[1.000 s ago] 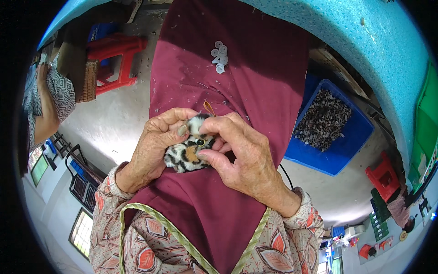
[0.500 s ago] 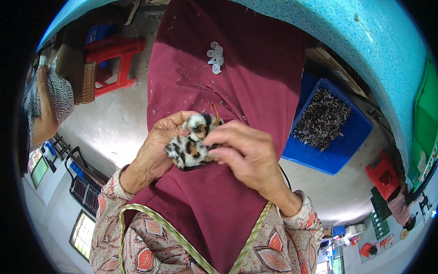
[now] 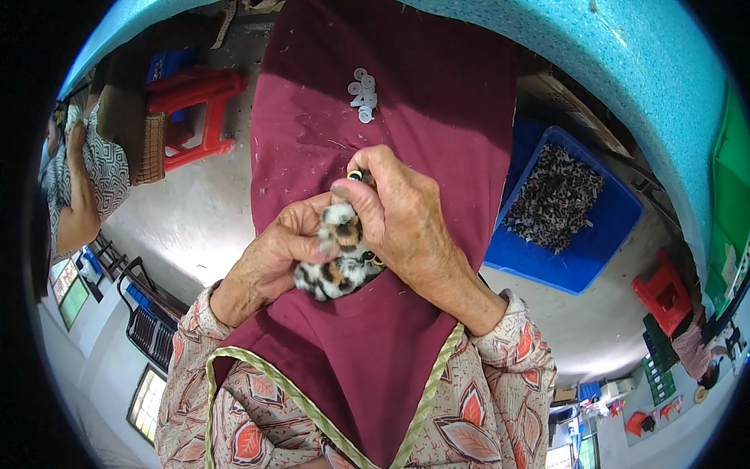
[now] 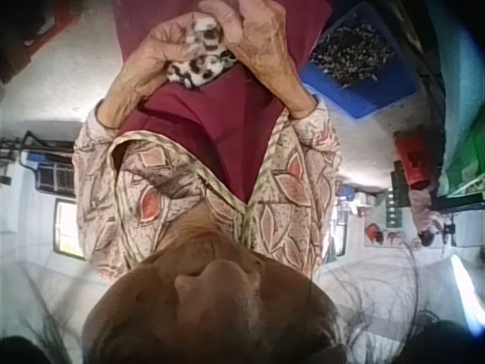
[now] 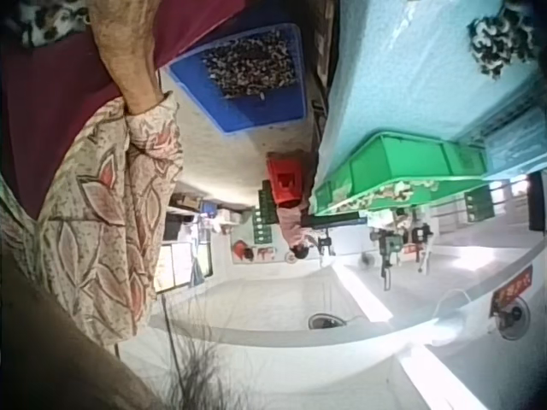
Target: The person assembles small plush toys by inserting plastic eyes and attaching tags. They pick up each toy, insert the eyes, and place the finished items into a green tray on the table.
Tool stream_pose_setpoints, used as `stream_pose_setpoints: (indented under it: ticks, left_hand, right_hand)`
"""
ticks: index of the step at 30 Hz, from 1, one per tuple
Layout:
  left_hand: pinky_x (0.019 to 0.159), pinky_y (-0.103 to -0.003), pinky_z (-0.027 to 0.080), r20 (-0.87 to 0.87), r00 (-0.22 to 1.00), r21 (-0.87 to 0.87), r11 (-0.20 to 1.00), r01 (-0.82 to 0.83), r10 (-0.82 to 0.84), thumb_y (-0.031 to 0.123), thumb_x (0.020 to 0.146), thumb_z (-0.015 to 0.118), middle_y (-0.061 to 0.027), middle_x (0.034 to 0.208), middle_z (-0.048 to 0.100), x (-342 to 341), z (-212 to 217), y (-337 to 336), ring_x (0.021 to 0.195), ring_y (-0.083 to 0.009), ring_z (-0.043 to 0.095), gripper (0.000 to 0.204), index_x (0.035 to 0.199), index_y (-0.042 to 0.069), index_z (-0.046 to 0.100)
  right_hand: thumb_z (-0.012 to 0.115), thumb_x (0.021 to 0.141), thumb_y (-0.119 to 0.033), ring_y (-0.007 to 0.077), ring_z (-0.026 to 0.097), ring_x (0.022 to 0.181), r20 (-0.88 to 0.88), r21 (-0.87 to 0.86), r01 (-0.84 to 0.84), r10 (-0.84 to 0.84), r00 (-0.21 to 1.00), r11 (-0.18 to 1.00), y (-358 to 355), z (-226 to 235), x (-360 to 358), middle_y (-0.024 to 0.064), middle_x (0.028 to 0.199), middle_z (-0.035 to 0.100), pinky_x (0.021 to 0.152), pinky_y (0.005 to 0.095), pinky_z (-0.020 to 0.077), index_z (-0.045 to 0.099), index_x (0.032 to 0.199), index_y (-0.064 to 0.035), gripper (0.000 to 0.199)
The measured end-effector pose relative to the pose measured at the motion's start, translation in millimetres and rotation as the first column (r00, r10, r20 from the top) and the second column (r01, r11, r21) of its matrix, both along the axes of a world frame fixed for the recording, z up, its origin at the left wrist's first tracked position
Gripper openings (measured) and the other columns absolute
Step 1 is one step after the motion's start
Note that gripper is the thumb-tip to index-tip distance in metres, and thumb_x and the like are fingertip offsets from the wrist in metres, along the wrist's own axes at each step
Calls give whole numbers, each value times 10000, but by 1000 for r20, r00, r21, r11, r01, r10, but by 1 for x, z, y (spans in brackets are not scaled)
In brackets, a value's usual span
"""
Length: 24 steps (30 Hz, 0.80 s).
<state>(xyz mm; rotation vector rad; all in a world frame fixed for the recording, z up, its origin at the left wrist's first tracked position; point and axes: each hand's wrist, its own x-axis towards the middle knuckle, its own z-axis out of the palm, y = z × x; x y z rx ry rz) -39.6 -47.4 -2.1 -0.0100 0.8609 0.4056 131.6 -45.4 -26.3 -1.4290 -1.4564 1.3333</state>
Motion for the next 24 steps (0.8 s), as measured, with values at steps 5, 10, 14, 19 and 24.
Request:
stream_pose_setpoints:
  ticks: [5, 10, 14, 19, 24]
  left_hand:
    - [828, -281, 539, -7, 996, 2, 996, 92, -92, -123, 662, 712, -34, 1000, 625, 1, 3, -1, 902, -132, 631, 576, 1190, 12, 525]
    - [835, -284, 534, -61, 989, -11, 991, 134, -134, -153, 656, 686, -40, 975, 659, 2, 9, -1, 872, -131, 642, 535, 1155, 4, 576]
    - [837, -287, 531, -44, 980, 55, 979, 194, -192, -154, 656, 681, -50, 976, 672, -2, 7, -3, 877, -137, 646, 491, 1116, -3, 604]
    - [839, -294, 530, 18, 989, 51, 988, 148, -149, -152, 660, 673, -67, 992, 674, -3, 5, -3, 903, -147, 646, 466, 1101, -12, 618]
    - [831, -295, 530, 20, 995, 16, 995, 101, -102, -141, 663, 679, -79, 1004, 672, -3, 4, -4, 910, -158, 647, 477, 1117, -18, 607]
  right_hand:
    - [657, 803, -28, 321, 626, 673, 41, 170, -70, 63, 997, 983, 19, 4, -1, 165, 759, 595, 542, 379, 489, 529, 879, 2, 152]
    - [660, 804, -51, 353, 618, 680, 61, 152, -148, 141, 988, 977, 27, 7, -2, 174, 764, 598, 551, 407, 489, 514, 863, 9, 168]
    - [658, 807, -60, 364, 610, 675, 58, 160, -164, 156, 986, 974, 27, 4, -4, 184, 752, 593, 559, 414, 486, 511, 858, 15, 173]
    - [652, 808, -55, 375, 605, 662, 81, 126, -161, 152, 985, 979, 29, -2, -4, 200, 734, 591, 554, 421, 477, 513, 843, 24, 164]
    - [651, 808, -55, 389, 603, 648, 127, 68, -132, 122, 984, 989, 31, 1, -4, 214, 719, 589, 542, 436, 463, 507, 816, 37, 171]
